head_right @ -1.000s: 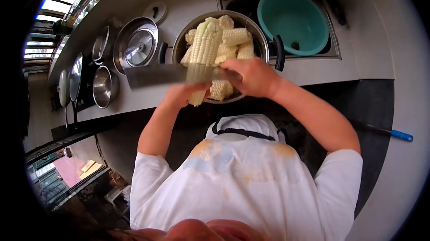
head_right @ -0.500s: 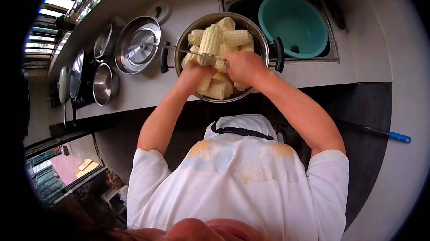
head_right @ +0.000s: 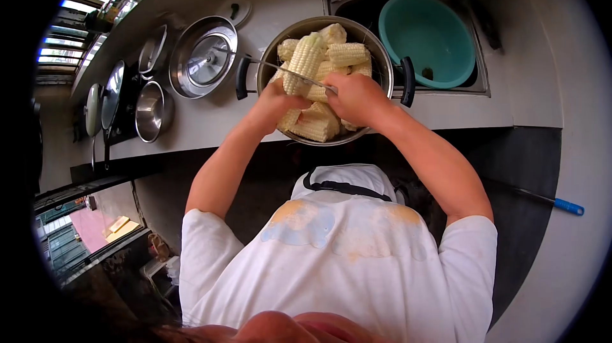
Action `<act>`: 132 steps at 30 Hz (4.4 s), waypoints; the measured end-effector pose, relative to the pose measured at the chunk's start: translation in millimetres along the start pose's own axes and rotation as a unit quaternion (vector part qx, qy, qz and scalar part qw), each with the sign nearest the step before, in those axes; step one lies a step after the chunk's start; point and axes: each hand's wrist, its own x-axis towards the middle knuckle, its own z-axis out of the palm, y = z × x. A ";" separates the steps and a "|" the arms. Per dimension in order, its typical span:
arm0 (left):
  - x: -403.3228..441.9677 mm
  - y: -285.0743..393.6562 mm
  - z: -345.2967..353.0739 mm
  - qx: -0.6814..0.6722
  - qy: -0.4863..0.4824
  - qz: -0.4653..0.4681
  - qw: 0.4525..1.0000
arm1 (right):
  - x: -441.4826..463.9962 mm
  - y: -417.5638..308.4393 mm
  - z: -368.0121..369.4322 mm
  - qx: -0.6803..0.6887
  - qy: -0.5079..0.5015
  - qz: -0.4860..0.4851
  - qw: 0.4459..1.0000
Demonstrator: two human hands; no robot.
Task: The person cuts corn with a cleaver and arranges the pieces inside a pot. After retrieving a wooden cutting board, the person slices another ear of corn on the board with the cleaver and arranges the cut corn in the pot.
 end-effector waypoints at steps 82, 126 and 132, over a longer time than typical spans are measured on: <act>-57.5 31.8 -20.3 -0.347 -0.298 -0.108 0.883 | 60.1 -46.3 -33.8 -0.151 0.145 -0.399 0.893; -17.5 12.6 -58.6 -0.147 0.066 0.115 0.980 | -21.6 47.0 -51.1 -0.289 -0.012 0.044 0.956; -5.2 28.7 -31.6 0.064 0.004 0.232 0.971 | -59.0 12.0 -109.0 0.059 0.147 0.064 0.985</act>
